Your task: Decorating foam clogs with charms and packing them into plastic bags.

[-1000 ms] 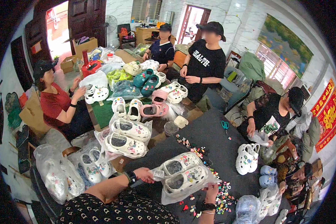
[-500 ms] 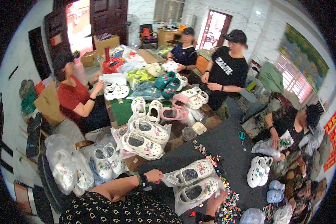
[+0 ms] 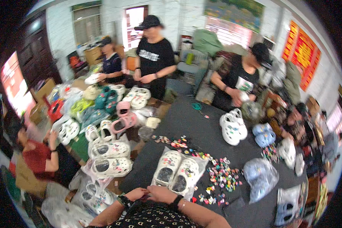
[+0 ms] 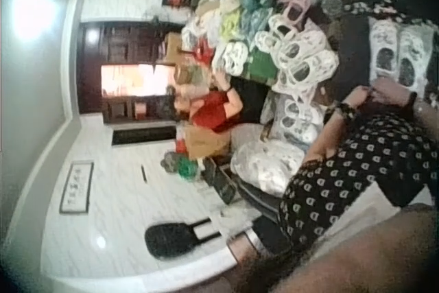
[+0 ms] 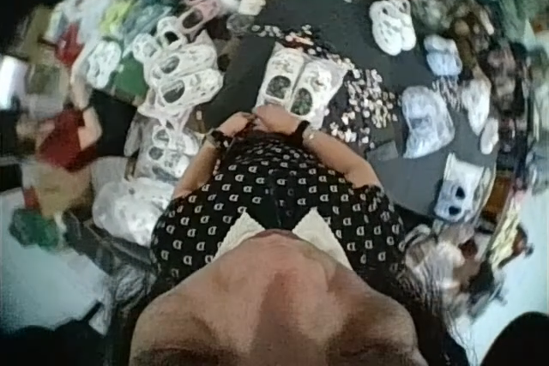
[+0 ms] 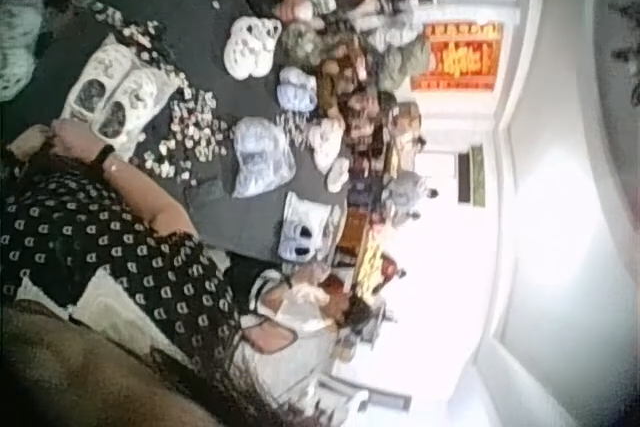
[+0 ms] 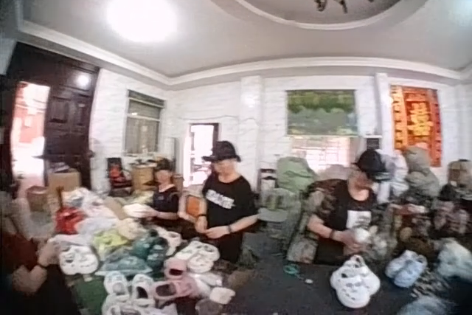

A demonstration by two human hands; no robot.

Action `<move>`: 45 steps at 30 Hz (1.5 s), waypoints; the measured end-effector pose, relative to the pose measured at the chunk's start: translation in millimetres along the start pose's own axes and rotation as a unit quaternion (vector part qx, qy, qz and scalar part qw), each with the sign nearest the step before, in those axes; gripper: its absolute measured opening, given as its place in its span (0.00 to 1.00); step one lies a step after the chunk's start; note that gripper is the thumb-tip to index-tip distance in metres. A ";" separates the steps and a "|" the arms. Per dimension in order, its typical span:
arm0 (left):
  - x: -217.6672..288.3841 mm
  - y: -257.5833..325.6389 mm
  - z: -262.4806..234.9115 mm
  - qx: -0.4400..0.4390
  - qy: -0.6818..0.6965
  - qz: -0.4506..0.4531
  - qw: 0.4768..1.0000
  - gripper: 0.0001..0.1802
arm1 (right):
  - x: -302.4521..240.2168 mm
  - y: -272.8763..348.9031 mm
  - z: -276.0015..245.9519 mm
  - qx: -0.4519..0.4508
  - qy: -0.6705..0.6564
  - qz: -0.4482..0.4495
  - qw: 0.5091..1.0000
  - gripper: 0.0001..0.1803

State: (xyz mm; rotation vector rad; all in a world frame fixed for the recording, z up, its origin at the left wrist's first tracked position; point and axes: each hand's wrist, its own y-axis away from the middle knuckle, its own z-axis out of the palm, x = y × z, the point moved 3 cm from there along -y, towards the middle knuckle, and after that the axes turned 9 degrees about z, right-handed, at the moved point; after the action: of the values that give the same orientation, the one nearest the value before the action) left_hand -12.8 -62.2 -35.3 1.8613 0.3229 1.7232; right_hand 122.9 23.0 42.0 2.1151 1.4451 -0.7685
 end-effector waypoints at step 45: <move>30.0 19.6 4.3 0.148 0.097 0.077 0.981 0.15 | 19.8 43.6 9.6 0.083 0.111 0.030 0.990 0.08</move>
State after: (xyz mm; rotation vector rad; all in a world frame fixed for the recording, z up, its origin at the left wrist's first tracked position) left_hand -8.4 -62.7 0.6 1.9699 0.5496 2.0622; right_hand 167.8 15.4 24.3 2.4255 1.4648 -0.6687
